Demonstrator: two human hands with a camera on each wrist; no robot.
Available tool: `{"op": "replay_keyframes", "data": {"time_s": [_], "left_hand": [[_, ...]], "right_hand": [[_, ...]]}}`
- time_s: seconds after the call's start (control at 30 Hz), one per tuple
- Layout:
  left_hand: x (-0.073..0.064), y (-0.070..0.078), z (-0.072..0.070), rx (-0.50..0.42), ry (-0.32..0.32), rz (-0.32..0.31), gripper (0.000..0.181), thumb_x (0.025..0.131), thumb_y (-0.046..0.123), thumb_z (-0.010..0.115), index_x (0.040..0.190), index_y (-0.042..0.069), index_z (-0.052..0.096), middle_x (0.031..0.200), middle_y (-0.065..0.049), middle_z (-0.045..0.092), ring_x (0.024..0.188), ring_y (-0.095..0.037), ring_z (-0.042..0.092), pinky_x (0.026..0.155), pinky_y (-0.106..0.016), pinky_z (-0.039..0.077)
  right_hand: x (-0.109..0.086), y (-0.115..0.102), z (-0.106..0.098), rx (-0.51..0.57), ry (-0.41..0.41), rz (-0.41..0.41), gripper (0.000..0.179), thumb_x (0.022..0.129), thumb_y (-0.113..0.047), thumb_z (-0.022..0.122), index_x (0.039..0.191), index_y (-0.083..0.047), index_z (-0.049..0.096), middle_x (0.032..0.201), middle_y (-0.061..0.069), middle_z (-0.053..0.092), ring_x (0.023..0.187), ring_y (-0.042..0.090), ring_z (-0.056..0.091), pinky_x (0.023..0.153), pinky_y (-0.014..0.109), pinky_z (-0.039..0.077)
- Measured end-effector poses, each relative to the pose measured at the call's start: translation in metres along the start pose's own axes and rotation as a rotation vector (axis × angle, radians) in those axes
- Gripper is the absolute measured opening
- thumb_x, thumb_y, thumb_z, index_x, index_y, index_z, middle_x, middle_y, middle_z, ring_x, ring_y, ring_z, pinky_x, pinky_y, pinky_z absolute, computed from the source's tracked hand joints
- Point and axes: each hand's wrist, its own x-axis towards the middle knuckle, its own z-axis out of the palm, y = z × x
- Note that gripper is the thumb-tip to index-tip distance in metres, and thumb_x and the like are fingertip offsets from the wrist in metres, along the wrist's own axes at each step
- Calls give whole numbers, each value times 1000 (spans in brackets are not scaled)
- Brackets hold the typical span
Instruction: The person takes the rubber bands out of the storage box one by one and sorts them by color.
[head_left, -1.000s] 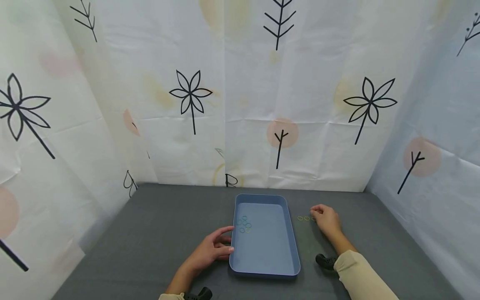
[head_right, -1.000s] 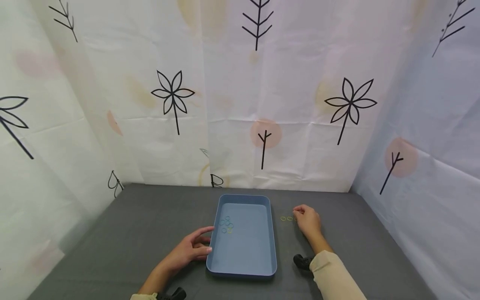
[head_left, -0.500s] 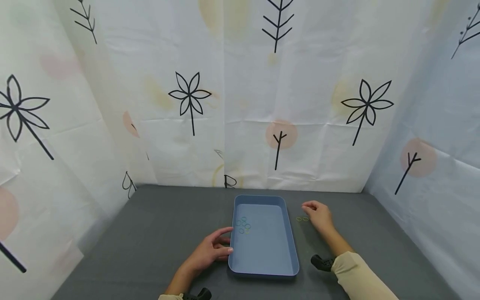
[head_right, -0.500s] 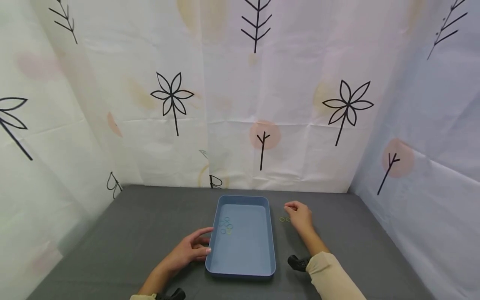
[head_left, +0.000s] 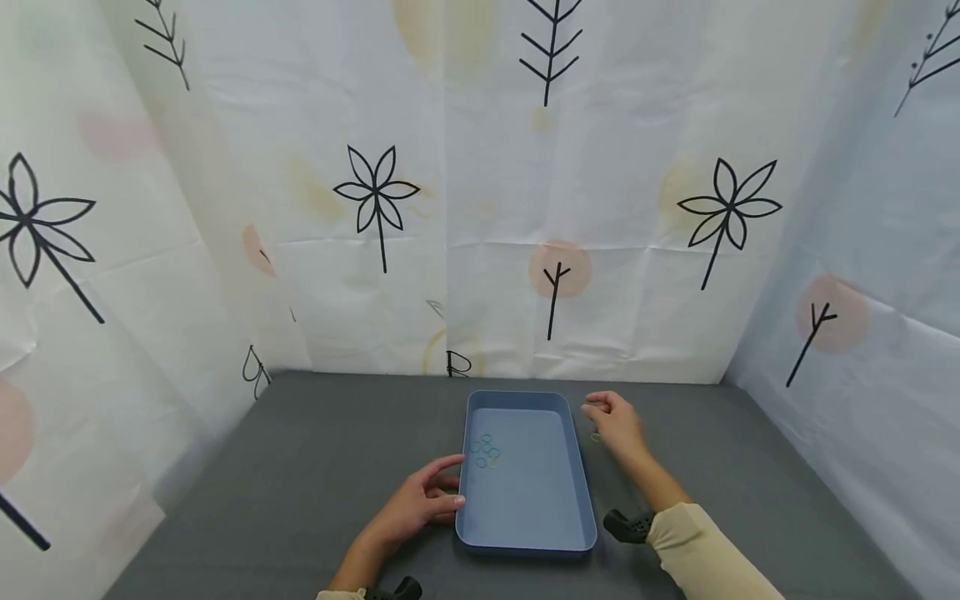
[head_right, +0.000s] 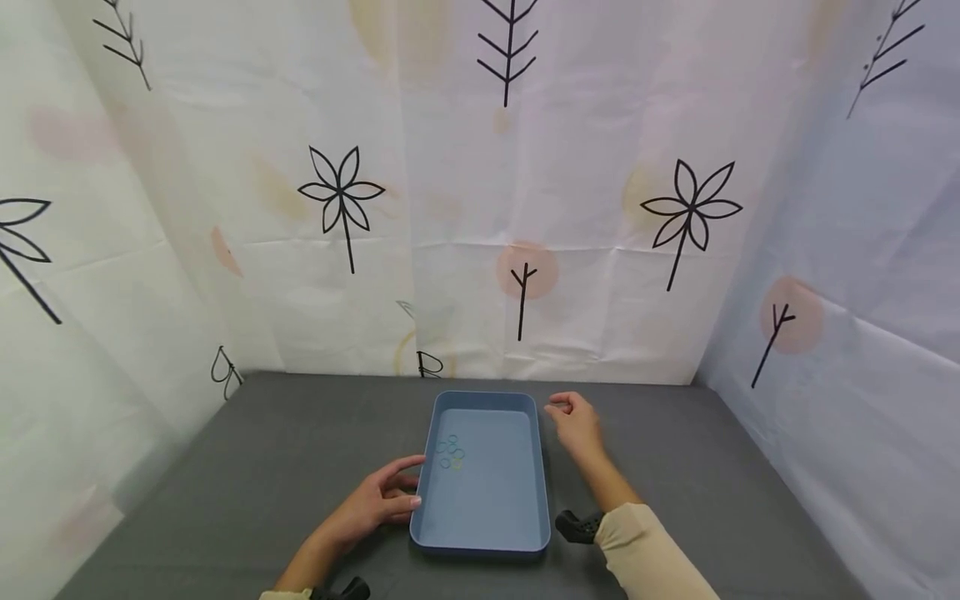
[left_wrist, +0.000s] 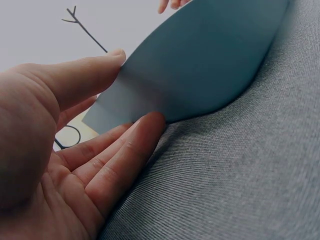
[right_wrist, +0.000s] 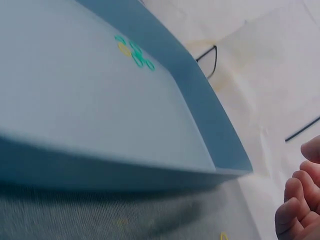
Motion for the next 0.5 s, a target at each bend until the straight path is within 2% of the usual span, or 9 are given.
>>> {"op": "replay_keyframes", "data": {"time_s": [0.17,0.27,0.37,0.5], "left_hand": [[0,-1,0,-7,-6,7,65,90,7,69,147,2,37,125,-26,53,90,-23,62,79,-43,56],[0,-2,0,-18,-15,8,66,90,8,70,147,1,37,125,-26,53,91,-23,62,79,-43,56],[0,-2,-2,-19,-27,12,67,90,10,70,147,0,36,124,-25,53,92,-23,62,79,-42,56],[0,-2,-3,-8,-24,9,67,90,11,70,147,1,36,124,-25,53,92,-23,63,79,-42,56]], "right_hand": [[-3,-11,13,68,-44,26,23,93,-5,63,112,6,62,76,12,57,56,18,55,48,25,45],[-5,-16,24,102,-73,33,22,93,-4,63,113,6,61,78,15,57,55,16,54,47,25,46],[-7,-20,35,100,-121,30,22,93,-4,63,112,5,61,82,19,57,58,20,56,48,27,48],[-9,-25,49,45,-203,-2,21,93,-5,63,111,4,62,82,21,58,57,23,55,52,35,52]]}}
